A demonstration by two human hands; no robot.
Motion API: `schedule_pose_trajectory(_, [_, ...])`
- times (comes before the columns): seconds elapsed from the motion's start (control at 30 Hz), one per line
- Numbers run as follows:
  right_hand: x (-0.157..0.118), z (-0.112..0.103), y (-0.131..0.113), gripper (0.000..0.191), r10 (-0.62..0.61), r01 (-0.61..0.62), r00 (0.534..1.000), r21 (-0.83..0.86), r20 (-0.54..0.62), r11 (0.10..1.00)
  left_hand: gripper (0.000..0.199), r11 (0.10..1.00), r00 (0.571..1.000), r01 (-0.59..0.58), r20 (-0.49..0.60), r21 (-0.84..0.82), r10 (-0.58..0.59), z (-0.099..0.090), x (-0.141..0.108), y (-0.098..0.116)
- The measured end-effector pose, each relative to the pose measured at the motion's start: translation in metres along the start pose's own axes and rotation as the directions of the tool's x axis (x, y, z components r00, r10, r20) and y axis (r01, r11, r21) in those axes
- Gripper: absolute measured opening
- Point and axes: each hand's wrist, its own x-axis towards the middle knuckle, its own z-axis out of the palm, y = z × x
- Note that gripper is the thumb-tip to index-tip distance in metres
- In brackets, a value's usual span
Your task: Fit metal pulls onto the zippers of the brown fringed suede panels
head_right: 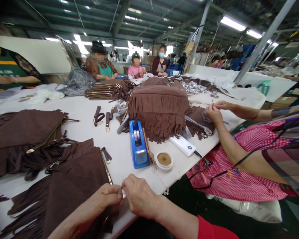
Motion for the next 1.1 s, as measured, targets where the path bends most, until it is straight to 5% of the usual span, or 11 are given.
schedule_pose_trajectory(0.13, [-0.002, -0.005, -0.005, 0.017, -0.063, 0.059, 0.996, -0.063, -0.064, 0.996, 0.014, 0.998, 1.0, 0.006, -0.001, 0.059, -0.006, 0.003, 0.0, 0.001])
schedule_pose_trajectory(0.33, [-0.015, -0.008, -0.021, 0.023, -0.131, 0.117, 0.989, -0.171, -0.073, 0.978, 0.017, 0.999, 0.989, 0.041, -0.146, 0.027, -0.037, 0.008, 0.003, -0.008])
schedule_pose_trajectory(0.53, [-0.038, 0.006, -0.022, 0.029, -0.061, 0.057, 0.994, -0.042, -0.088, 0.997, 0.022, 0.995, 0.983, 0.069, -0.175, 0.076, -0.054, 0.013, 0.003, -0.01])
schedule_pose_trajectory(0.83, [-0.053, 0.044, -0.019, 0.022, -0.18, 0.142, 0.964, -0.196, -0.196, 0.97, 0.031, 1.0, 0.956, -0.001, -0.293, 0.015, 0.005, 0.012, 0.004, -0.014])
schedule_pose_trajectory(0.93, [-0.063, 0.047, -0.019, 0.02, -0.028, 0.013, 0.984, -0.084, -0.176, 0.996, 0.032, 0.998, 0.962, -0.019, -0.272, -0.055, 0.003, 0.008, 0.006, -0.016])
schedule_pose_trajectory(1.1, [-0.074, 0.011, -0.02, 0.011, 0.257, -0.243, 0.958, 0.116, -0.128, 0.963, 0.03, 0.994, 0.978, -0.017, -0.208, -0.108, -0.006, 0.006, 0.003, -0.019])
